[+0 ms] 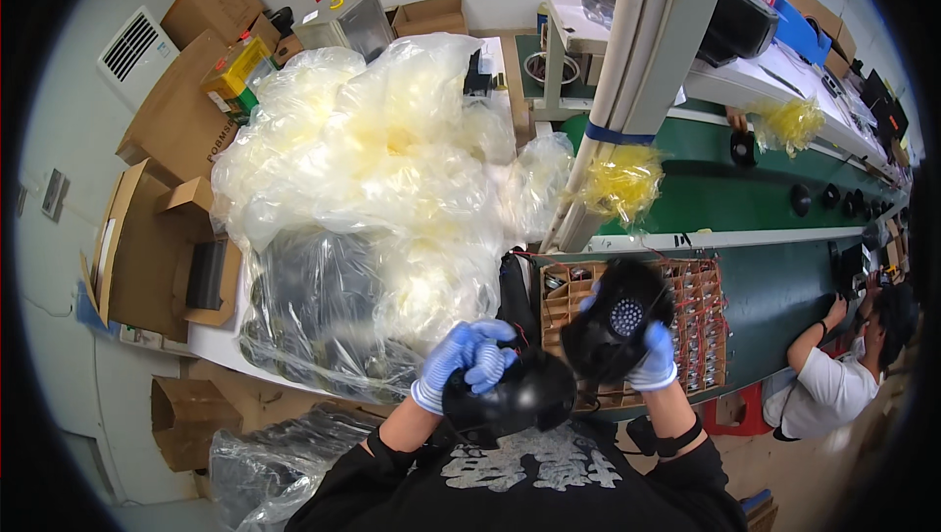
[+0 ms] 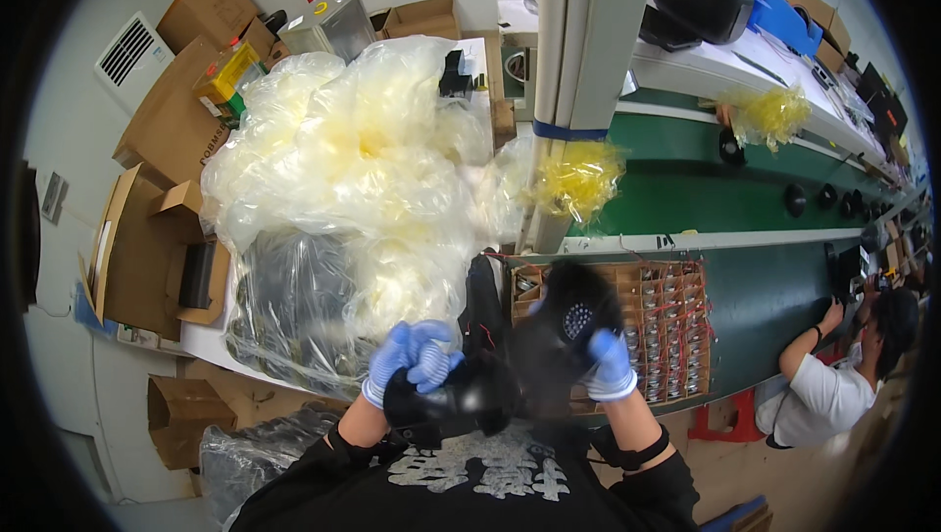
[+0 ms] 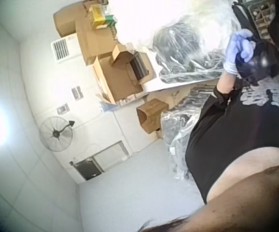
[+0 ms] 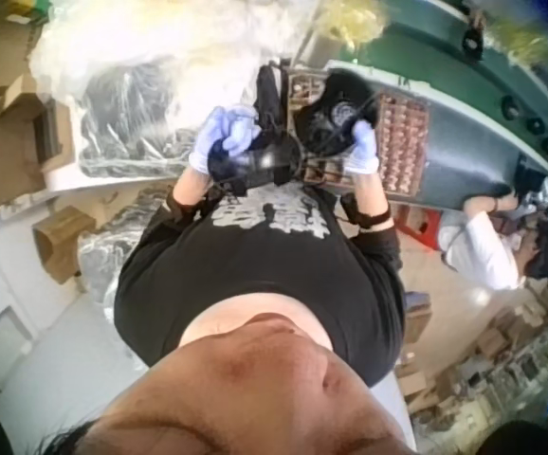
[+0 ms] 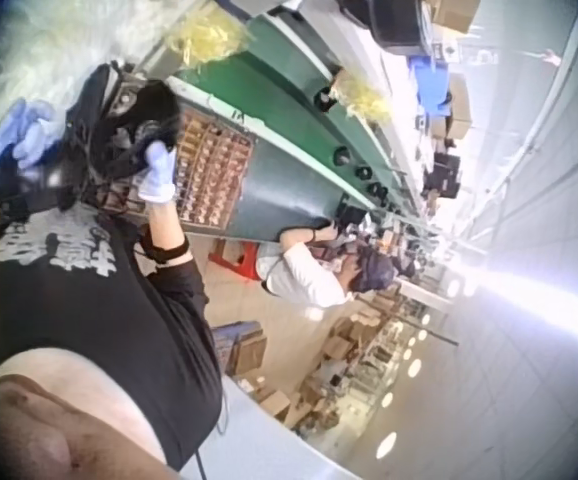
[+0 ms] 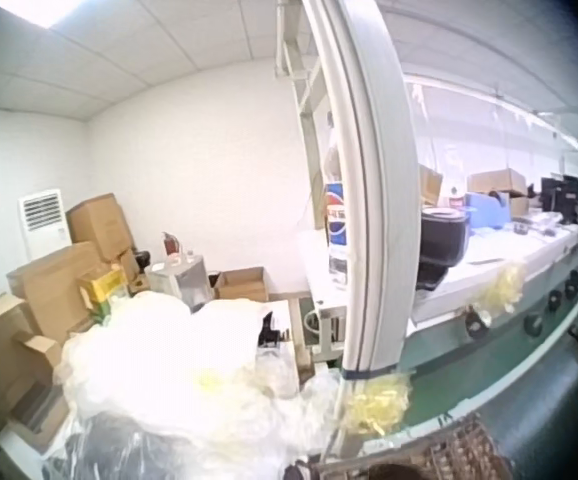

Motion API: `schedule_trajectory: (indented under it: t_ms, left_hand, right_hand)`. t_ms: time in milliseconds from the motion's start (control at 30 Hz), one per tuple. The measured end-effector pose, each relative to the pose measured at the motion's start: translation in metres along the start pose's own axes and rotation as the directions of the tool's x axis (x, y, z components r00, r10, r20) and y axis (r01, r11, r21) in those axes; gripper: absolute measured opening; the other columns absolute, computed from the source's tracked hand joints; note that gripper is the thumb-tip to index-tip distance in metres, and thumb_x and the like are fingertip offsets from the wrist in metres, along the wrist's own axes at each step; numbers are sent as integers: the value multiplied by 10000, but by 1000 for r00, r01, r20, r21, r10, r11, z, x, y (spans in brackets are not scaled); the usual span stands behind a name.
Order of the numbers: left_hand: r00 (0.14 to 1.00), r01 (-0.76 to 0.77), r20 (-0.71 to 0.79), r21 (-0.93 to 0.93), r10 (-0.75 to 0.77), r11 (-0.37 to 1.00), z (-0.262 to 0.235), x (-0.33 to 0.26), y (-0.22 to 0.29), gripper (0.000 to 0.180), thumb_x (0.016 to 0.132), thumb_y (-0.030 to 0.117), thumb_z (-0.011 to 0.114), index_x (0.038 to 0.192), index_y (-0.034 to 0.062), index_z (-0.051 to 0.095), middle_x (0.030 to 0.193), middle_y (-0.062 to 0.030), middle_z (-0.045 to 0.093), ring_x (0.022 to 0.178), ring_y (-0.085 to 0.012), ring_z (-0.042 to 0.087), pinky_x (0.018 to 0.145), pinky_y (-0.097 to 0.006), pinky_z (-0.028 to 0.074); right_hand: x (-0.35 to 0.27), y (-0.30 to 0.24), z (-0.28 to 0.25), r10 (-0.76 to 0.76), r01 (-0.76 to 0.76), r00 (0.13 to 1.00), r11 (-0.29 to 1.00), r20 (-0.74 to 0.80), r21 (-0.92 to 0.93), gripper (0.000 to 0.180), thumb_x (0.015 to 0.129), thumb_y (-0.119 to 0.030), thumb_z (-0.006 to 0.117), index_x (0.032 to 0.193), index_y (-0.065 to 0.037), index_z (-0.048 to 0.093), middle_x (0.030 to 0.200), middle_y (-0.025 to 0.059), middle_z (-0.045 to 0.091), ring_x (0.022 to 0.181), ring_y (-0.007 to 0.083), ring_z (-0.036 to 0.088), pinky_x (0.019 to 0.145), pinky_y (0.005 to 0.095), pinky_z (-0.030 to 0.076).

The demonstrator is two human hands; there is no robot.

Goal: Assembling small electronic fans by inserting motor assemblies into plastic housings.

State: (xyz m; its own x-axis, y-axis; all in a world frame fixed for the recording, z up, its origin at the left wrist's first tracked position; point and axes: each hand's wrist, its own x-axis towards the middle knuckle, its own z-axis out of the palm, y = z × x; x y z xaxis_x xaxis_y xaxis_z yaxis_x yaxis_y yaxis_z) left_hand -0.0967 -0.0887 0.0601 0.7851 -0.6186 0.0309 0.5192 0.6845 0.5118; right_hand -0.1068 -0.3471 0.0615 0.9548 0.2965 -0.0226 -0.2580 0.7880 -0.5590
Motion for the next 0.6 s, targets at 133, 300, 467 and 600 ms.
schedule_trajectory:
  t_ms: [133, 300, 467, 600]
  left_hand:
    - [988, -135, -52, 125, 142, 983, 15, -6, -3, 443, 964, 366, 377, 955, -44, 546, 482, 1, 368, 432, -106, 350, 727, -263, 392]
    - [986, -133, -43, 359, 159, 924, 27, 1, -1, 453, 927, 367, 461, 751, -43, 546, 487, -11, 415, 434, -107, 340, 789, -293, 392]
    - [988, -56, -123, 291, 96, 955, 19, 6, -15, 412, 936, 325, 449, 749, -31, 541, 483, -17, 414, 430, -104, 342, 748, -279, 395]
    - [933, 140, -358, 234, -49, 962, 9, 2, -15, 428, 940, 353, 425, 633, 54, 425, 456, 7, 338, 413, -115, 329, 790, -272, 371]
  right_hand:
    - [12, 15, 8, -87, 100, 988, 990, -131, 102, 831, 708, -457, 701, 1324, -22, 352, 1205, 180, 479, 1123, 333, 501, 935, 487, 464]
    - [16, 14, 2, -114, 134, 989, 957, -92, 258, 793, 714, -446, 689, 1317, -40, 373, 1191, 179, 494, 1098, 348, 502, 913, 495, 461]
    - [24, -10, 9, -154, 189, 974, 955, -164, 228, 744, 711, -424, 687, 1282, -36, 410, 1172, 174, 516, 1079, 333, 515, 929, 472, 449]
    - [31, -83, -20, -443, 543, 840, 693, -314, 474, 631, 764, -472, 631, 1218, -69, 460, 1172, 183, 513, 1054, 344, 534, 905, 476, 466]
